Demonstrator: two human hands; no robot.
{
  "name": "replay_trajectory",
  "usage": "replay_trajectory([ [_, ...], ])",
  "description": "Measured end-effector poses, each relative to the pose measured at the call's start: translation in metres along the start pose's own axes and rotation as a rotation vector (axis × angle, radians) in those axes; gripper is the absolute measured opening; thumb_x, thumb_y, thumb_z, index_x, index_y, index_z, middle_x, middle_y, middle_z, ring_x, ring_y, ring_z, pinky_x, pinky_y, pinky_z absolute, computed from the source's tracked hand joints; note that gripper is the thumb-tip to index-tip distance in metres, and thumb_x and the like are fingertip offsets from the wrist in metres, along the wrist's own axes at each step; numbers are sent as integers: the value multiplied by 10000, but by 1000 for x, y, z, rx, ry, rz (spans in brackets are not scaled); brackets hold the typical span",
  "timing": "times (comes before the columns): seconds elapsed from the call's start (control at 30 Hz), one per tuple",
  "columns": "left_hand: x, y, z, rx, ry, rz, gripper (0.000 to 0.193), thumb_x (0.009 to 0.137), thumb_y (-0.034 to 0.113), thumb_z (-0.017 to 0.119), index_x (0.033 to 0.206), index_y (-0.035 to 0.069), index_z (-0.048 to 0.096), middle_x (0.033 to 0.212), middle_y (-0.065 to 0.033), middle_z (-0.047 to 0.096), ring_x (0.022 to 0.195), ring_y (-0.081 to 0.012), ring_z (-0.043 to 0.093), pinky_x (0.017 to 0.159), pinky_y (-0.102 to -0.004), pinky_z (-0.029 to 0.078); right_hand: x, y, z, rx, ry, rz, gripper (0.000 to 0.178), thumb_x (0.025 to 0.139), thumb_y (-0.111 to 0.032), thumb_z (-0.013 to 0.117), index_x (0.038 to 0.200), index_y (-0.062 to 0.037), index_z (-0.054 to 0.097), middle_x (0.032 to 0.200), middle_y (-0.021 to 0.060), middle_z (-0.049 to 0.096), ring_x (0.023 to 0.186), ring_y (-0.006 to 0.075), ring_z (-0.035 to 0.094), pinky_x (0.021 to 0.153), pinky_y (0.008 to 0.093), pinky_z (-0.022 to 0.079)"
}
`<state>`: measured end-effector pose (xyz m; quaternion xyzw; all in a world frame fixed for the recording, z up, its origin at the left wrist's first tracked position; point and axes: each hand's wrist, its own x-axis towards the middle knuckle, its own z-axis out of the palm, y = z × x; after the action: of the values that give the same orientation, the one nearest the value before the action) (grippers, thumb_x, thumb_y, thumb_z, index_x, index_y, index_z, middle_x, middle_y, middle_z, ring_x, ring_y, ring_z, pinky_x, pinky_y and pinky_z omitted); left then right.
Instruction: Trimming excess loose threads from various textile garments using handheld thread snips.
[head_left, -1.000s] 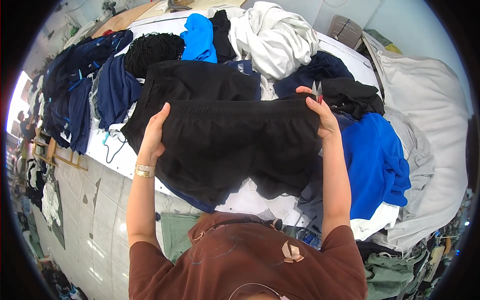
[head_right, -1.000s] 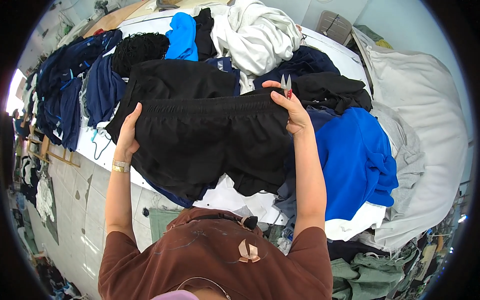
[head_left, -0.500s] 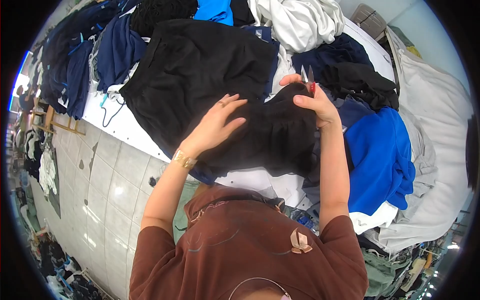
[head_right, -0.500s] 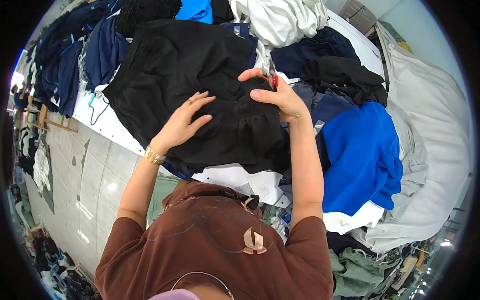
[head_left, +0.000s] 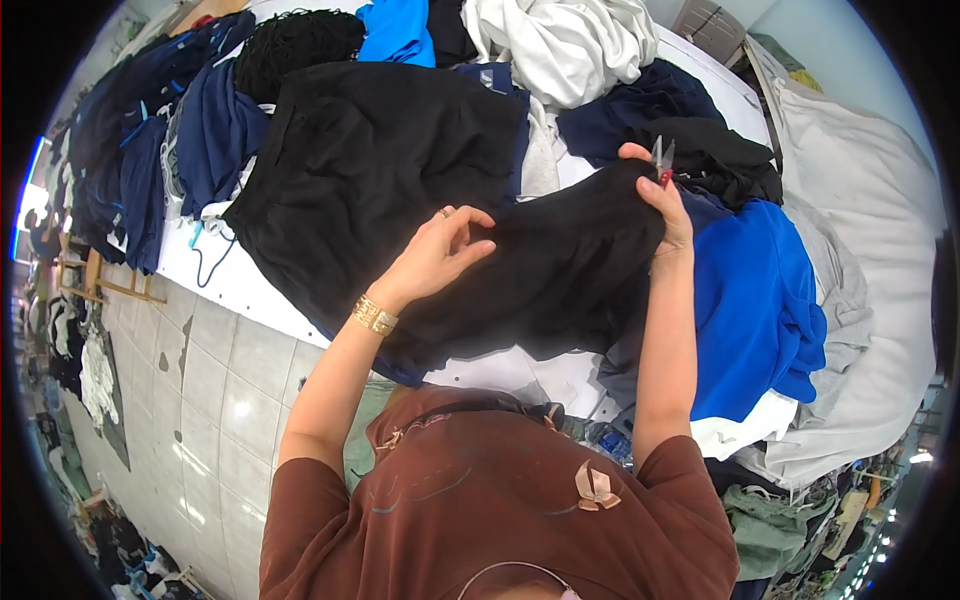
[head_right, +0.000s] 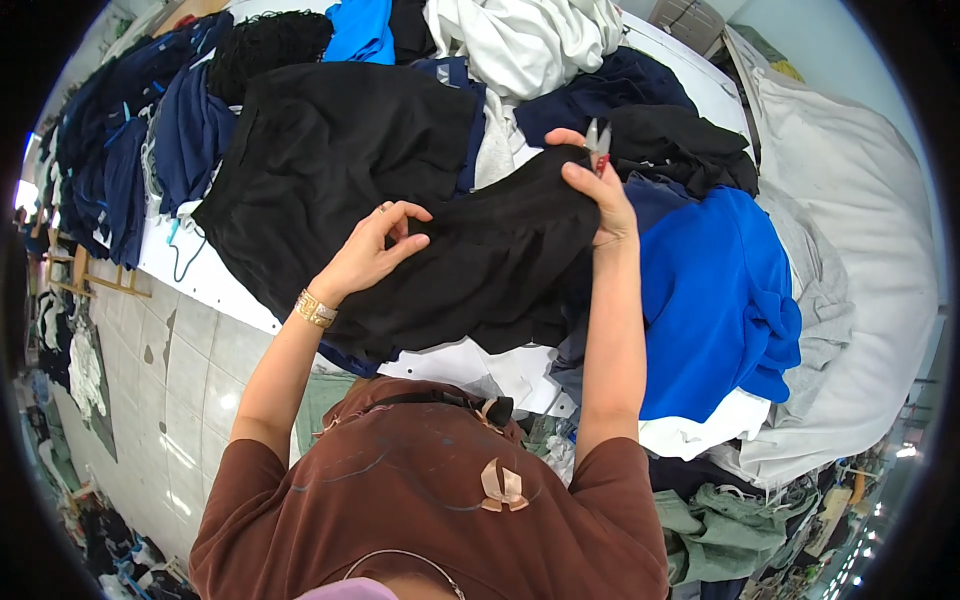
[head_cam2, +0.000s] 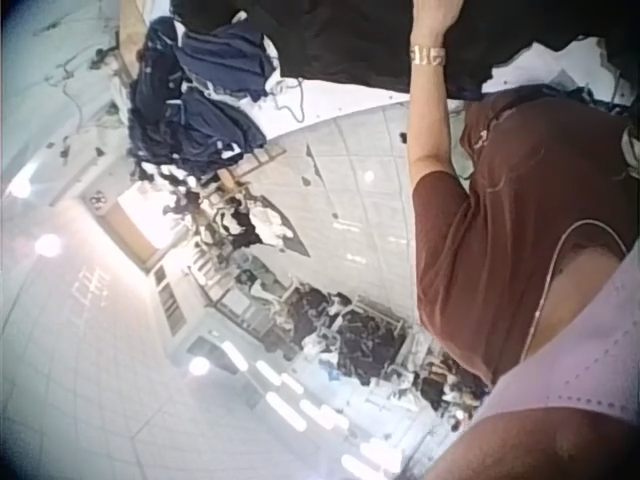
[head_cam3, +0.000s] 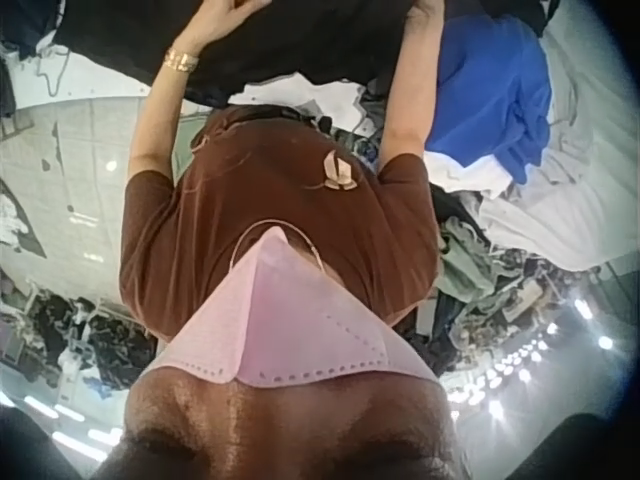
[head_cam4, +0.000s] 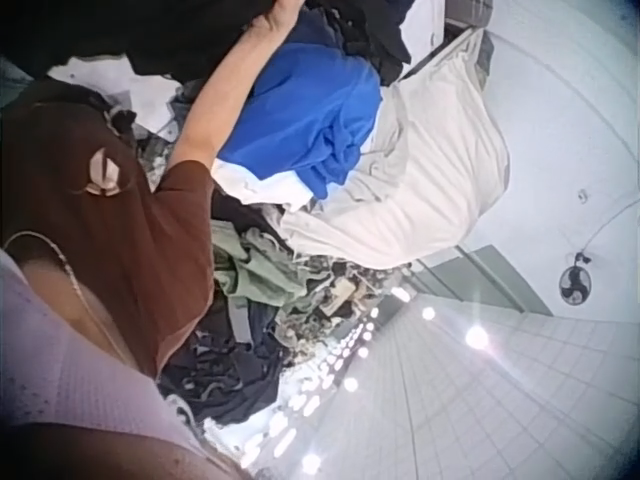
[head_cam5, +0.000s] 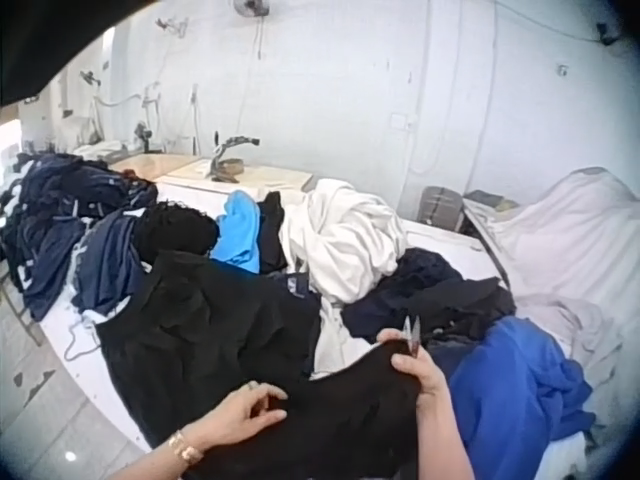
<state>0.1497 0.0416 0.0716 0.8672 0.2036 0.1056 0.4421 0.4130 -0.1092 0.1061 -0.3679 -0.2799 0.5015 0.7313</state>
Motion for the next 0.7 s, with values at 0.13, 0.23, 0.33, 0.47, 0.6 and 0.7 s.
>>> replay_trajectory([
  [0.13,7,2,25,-10,136,96,291,835,195,673,1078,70,575,988,-105,581,923,-239,564,822,-350,443,-7,1,32,38,-166,50,525,729,-69,703,1198,5,478,933,97,642,838,179,658,770,283,529],
  [0.23,15,2,31,71,297,278,326,818,199,688,1098,84,568,1017,-115,563,937,-270,552,920,-389,402,-10,-2,40,-8,-214,35,545,718,-85,713,1197,12,474,926,98,643,833,179,659,765,279,530],
  [0.33,18,2,25,113,221,349,293,807,191,695,1055,81,586,948,-96,572,896,-253,557,969,-395,362,-11,-6,35,26,-208,21,558,719,-97,710,1207,18,466,932,107,642,844,186,657,773,287,531],
  [0.47,19,7,20,107,-43,129,208,805,169,697,948,53,599,881,-91,583,878,-242,579,895,-342,421,-12,-9,15,117,-89,-85,538,773,-76,663,1256,11,441,956,143,634,856,220,656,785,329,540],
  [0.6,14,-4,28,-101,86,336,163,853,160,648,938,37,583,737,-26,539,712,-157,521,707,-292,422,-8,-6,3,135,-21,-100,502,798,-63,653,1255,1,455,946,129,637,838,203,652,770,317,537],
  [0.7,10,-7,14,-658,-85,-6,153,957,193,522,980,49,568,794,77,479,768,-9,399,670,-201,369,-2,-6,-7,-150,116,-56,433,808,-108,687,1203,-25,531,912,86,641,800,152,635,723,269,517],
])
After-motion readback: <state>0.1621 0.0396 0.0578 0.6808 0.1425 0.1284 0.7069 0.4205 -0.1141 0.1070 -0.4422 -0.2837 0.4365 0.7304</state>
